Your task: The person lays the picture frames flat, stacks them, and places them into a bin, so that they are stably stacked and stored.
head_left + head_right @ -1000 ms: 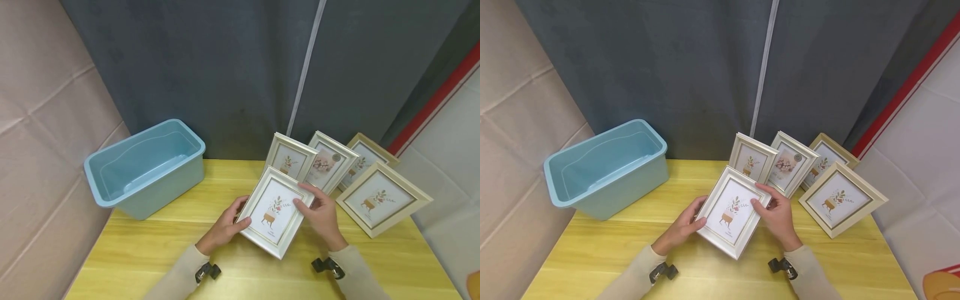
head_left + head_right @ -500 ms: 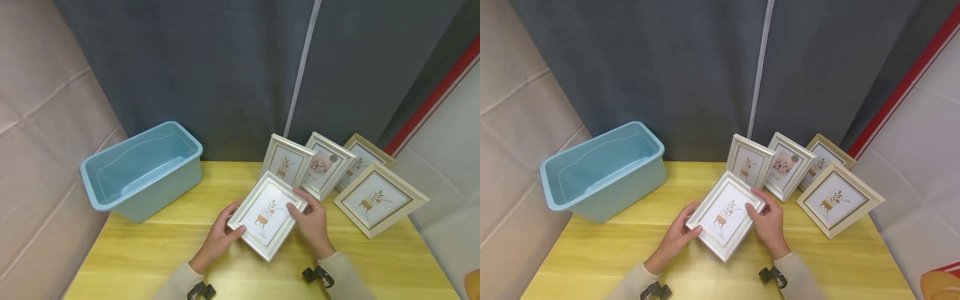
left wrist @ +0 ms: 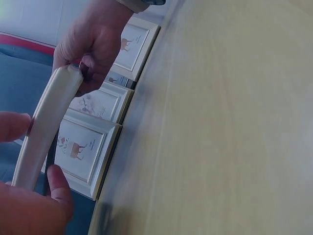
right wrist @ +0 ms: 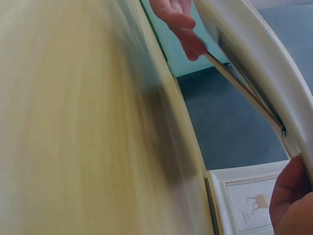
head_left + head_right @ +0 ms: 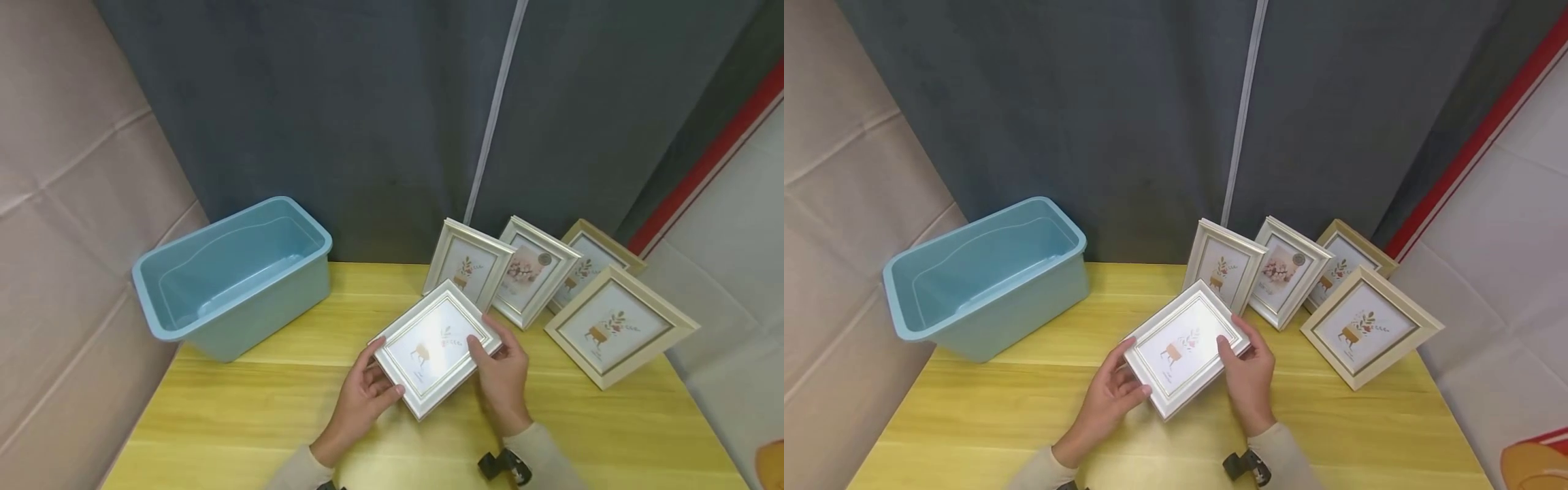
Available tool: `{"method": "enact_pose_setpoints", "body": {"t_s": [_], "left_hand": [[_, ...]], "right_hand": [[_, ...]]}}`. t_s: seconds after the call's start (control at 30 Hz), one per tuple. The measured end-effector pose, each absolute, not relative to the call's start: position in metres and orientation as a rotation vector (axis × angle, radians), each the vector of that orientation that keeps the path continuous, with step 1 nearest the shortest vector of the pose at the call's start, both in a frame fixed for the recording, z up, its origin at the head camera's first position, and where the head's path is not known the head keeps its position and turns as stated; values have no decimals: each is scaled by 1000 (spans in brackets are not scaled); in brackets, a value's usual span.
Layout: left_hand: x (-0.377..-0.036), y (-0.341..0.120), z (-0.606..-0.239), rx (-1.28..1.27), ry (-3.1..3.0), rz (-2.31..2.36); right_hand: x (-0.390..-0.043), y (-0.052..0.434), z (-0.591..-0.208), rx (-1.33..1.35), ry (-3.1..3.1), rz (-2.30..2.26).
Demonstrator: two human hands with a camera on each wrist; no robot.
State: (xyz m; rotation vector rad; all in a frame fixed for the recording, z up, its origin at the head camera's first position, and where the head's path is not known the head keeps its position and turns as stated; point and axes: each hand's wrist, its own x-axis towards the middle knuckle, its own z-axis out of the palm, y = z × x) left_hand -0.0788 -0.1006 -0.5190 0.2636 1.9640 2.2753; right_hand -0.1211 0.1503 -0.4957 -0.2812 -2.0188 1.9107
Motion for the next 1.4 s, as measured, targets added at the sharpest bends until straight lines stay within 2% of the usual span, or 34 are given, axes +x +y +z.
{"method": "enact_pose_setpoints", "body": {"t_s": [0.3, 0.77, 1.07, 1.4], "left_hand": [[-78, -98, -514, 120, 1961, 2290], [-98, -134, -507, 169, 2049, 2177], [-111, -138, -512, 107, 2115, 2127], [-125, -139, -517, 36, 2263, 1838]], "right_hand": [[-116, 158, -506, -264, -2004, 1993], [-118, 175, -507, 140, -2359, 2060], [-123, 188, -508, 291, -2625, 1788], [-130, 190, -511, 191, -2772, 1662]]}}
